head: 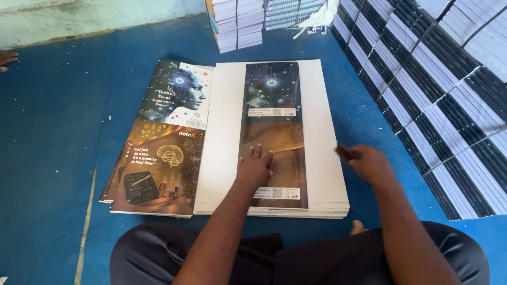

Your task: The person sits on the floor and repeatedly glues a printed cover sheet onto the spine of a book block. They align the cover, smooth it down, and use a wooden stick to press the edges firmly. The process is repeated for multiple books in a stack.

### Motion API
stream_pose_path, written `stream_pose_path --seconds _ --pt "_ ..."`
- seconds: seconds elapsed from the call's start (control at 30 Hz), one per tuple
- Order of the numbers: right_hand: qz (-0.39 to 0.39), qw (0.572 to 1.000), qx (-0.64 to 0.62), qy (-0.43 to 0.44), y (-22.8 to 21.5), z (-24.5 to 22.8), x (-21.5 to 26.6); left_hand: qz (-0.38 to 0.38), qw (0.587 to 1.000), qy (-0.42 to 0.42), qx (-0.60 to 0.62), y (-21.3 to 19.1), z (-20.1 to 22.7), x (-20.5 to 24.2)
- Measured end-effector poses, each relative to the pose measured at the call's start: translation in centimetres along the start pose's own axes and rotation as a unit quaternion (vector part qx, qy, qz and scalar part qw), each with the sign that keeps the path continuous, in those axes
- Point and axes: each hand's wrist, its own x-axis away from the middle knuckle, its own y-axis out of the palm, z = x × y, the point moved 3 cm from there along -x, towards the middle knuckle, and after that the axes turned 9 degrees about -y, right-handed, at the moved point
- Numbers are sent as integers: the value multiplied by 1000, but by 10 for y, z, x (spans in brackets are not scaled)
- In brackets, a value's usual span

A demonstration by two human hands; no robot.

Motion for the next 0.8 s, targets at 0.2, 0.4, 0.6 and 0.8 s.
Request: stream_pose_path --seconds 0.2,0.4,0.6,0.8 --pt "56 996 11 67 2 14 -14 2 1000 -1 0 3 -2 -2" --pt "-32 998 -42 -41 54 -15 -29 7 1000 8 -17 6 -2 -1" --pt "-43 993 -74 -82 95 -52 -23 6 1000 3 -9 4 0 4" --pt "-139 947 -288 13 102 -55 -11 -3 1000 -7 -23 -8 8 18"
